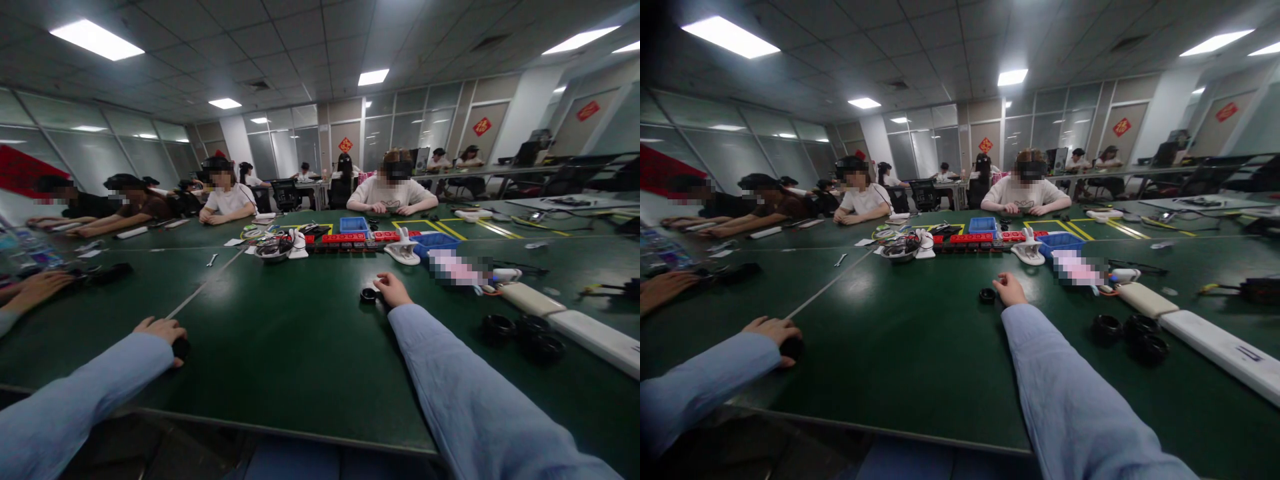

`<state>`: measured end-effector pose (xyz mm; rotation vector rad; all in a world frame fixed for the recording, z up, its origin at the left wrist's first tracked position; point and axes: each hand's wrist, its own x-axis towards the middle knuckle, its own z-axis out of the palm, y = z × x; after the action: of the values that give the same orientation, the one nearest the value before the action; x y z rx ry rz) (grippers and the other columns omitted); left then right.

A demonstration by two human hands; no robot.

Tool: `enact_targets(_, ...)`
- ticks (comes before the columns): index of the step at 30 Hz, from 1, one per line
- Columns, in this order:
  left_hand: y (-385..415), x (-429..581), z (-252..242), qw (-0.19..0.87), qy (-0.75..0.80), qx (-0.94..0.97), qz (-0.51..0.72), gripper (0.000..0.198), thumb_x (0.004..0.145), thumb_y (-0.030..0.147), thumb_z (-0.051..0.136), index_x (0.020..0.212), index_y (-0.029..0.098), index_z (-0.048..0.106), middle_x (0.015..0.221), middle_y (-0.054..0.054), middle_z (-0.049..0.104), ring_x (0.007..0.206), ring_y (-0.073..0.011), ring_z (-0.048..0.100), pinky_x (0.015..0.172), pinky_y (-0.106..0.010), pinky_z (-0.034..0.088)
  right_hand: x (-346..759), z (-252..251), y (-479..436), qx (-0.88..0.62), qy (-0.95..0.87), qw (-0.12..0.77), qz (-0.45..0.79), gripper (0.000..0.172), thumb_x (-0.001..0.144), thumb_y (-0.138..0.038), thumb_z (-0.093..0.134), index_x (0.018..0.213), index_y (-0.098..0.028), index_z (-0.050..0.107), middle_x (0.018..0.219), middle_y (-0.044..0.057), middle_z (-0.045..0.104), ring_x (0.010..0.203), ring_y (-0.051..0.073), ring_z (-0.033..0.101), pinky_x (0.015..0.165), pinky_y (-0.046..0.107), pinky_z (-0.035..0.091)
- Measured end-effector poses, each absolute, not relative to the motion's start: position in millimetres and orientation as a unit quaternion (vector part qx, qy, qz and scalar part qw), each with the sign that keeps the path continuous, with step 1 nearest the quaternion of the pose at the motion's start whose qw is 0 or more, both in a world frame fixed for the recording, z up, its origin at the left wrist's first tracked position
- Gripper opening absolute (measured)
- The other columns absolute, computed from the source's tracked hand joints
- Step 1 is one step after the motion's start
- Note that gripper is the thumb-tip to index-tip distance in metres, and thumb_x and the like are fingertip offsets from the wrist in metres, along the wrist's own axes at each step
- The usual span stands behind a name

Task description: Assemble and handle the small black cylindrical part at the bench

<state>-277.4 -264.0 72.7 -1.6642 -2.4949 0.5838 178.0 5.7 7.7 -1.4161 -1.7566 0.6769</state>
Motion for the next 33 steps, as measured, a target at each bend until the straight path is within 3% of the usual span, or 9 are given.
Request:
enact_targets(8,-269,-274,70,0.053,-0.817,-0.552,0.157,0.033,0.045,0.037,0.064,0.077,0.032,0.057,0.094,0.005,0.058,0.095,-0.0194,0.047,0.093,-0.041,0.017,178,5,8,-0.551,-0.691,0.389,0.260,0.030,0.066,-0.031,0.050,0.090,-0.013,0.052,0.076,0.004,0.055,0.072,0.013,0.051,0.067,0.026,0.039)
enact_targets(13,-268,-226,90,0.097,-0.795,-0.593,0.079,0.061,0.038,0.039,0.067,0.097,0.030,0.053,0.117,-0.004,0.047,0.111,-0.0264,0.036,0.097,-0.043,0.006,178,6,8,-0.548,-0.688,0.396,0.265,0.029,0.066,-0.031,0.050,0.089,-0.014,0.053,0.073,0.003,0.055,0.068,0.012,0.051,0.064,0.025,0.039)
enact_targets(15,-258,-183,96,0.043,-0.763,-0.645,-0.005,0.064,0.041,0.045,0.065,0.101,0.030,0.052,0.119,-0.003,0.045,0.112,-0.0253,0.035,0.099,-0.039,0.007,177,8,7,-0.548,-0.684,0.402,0.265,0.028,0.066,-0.031,0.050,0.088,-0.014,0.053,0.073,0.003,0.055,0.068,0.012,0.051,0.065,0.025,0.039)
enact_targets(17,-239,-132,96,-0.043,-0.730,-0.679,-0.066,0.066,0.039,0.045,0.067,0.101,0.031,0.053,0.117,-0.001,0.047,0.110,-0.0234,0.038,0.098,-0.033,0.016,177,8,6,-0.548,-0.681,0.408,0.265,0.028,0.066,-0.031,0.050,0.088,-0.014,0.053,0.072,0.003,0.054,0.068,0.012,0.051,0.065,0.025,0.038)
enact_targets(19,-210,-82,87,-0.087,-0.672,-0.725,-0.118,0.063,0.042,0.049,0.065,0.101,0.029,0.053,0.113,-0.001,0.049,0.107,-0.0223,0.041,0.095,-0.030,0.024,177,9,5,-0.547,-0.678,0.414,0.264,0.028,0.065,-0.031,0.050,0.087,-0.014,0.053,0.072,0.003,0.054,0.067,0.012,0.050,0.065,0.026,0.038)
enact_targets(23,-133,-6,53,-0.070,-0.579,-0.787,-0.200,0.064,0.058,0.057,0.051,0.113,0.023,0.043,0.117,-0.007,0.045,0.107,-0.0233,0.040,0.092,-0.034,0.031,179,9,3,-0.545,-0.675,0.423,0.261,0.029,0.067,-0.032,0.047,0.089,-0.014,0.052,0.070,0.002,0.054,0.064,0.012,0.050,0.063,0.026,0.039)
enact_targets(26,-83,28,29,-0.047,-0.590,-0.773,-0.229,0.073,0.061,0.055,0.050,0.121,0.016,0.033,0.122,-0.012,0.038,0.112,-0.0257,0.034,0.093,-0.038,0.028,181,6,4,-0.544,-0.675,0.429,0.255,0.030,0.068,-0.033,0.045,0.091,-0.013,0.051,0.072,0.002,0.053,0.064,0.011,0.050,0.062,0.025,0.040)
enact_targets(29,-51,44,16,-0.034,-0.541,-0.811,-0.219,0.080,0.060,0.057,0.050,0.125,0.016,0.026,0.129,-0.011,0.030,0.117,-0.0265,0.026,0.096,-0.041,0.023,182,4,9,-0.540,-0.671,0.437,0.258,0.030,0.069,-0.032,0.045,0.091,-0.014,0.051,0.072,0.002,0.053,0.065,0.011,0.050,0.064,0.024,0.041)
enact_targets(33,-33,50,10,-0.049,-0.490,-0.852,-0.179,0.056,0.073,0.047,0.040,0.120,0.019,0.034,0.124,-0.008,0.038,0.113,-0.0223,0.033,0.094,-0.037,0.027,182,2,18,-0.541,-0.655,0.451,0.273,0.027,0.069,-0.029,0.043,0.089,-0.014,0.051,0.073,0.002,0.053,0.067,0.011,0.050,0.065,0.024,0.041)
